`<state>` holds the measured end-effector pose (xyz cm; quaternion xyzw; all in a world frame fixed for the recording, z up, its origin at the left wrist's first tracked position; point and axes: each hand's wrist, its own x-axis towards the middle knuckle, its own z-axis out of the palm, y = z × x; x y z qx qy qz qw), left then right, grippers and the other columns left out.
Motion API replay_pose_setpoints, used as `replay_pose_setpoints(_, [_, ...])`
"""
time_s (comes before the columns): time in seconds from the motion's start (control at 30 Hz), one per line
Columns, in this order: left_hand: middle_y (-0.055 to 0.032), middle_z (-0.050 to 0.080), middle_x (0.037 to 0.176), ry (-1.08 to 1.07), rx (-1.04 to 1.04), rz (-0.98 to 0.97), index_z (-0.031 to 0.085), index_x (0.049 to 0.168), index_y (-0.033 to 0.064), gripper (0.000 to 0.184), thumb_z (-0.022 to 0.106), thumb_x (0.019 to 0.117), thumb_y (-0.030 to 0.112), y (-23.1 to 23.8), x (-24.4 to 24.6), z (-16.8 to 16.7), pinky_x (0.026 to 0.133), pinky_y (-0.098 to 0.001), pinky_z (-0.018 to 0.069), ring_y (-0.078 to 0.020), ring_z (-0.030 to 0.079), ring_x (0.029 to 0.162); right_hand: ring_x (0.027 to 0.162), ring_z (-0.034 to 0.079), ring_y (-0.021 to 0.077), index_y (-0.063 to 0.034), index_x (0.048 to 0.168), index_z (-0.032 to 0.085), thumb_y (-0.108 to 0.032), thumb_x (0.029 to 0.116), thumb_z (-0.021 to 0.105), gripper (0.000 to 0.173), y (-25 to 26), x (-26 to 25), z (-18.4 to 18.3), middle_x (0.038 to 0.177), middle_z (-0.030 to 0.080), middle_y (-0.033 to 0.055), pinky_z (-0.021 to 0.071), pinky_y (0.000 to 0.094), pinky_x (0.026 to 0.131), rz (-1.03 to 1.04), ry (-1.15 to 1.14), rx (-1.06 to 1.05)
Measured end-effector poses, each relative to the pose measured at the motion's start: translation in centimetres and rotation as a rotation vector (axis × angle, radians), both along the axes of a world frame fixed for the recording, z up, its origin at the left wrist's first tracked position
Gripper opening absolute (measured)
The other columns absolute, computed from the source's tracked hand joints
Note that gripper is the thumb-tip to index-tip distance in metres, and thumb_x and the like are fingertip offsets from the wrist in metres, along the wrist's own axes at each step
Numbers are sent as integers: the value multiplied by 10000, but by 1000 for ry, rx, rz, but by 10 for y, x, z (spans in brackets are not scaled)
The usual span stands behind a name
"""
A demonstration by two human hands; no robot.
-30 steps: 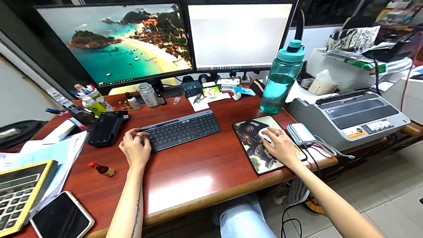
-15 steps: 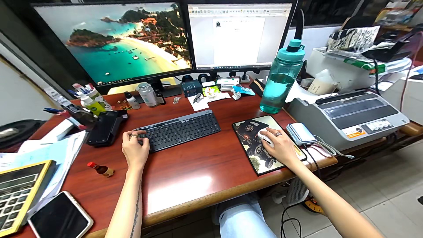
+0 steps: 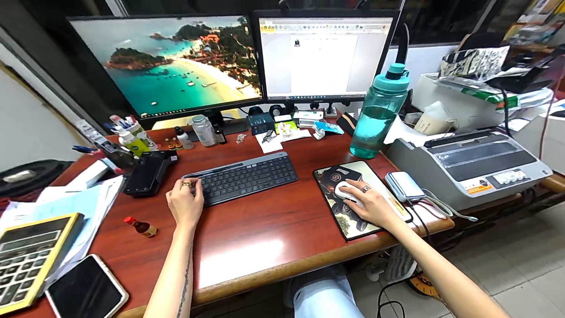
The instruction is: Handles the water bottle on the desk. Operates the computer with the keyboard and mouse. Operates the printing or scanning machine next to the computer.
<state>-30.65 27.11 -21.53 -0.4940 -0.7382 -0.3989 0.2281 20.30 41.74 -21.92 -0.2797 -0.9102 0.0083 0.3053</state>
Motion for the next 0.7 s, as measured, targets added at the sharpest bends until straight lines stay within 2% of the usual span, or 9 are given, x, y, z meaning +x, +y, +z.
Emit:
replay_pose_setpoints(0.2, [-278,702,1009,-1,-2,0,731,1035,-54,358,578,1040,269,0,-1,0,898,-629,451,-433,680,882,1270,623,355,-158,1288,712,-413,1017,546,408,2,0,-1,1400,626,175,536,524,989,-36,-2,-2])
replay_pose_setpoints(0.43, [-292,694,1010,-29,-15,11,717,1031,-79,390,527,1063,260,-1,0,1,931,-638,441,-455,674,926,1229,638,380,-132,1258,722,-360,1002,580,371,1,0,-2,1365,642,189,553,535,945,-116,27,-5])
replay_pose_setpoints(0.7, [-278,700,1001,-19,1,33,724,1025,-63,349,526,1058,223,0,1,2,926,-619,446,-441,678,908,1257,629,358,-153,1274,718,-386,1017,553,384,3,0,-4,1384,637,172,543,519,978,-70,17,7])
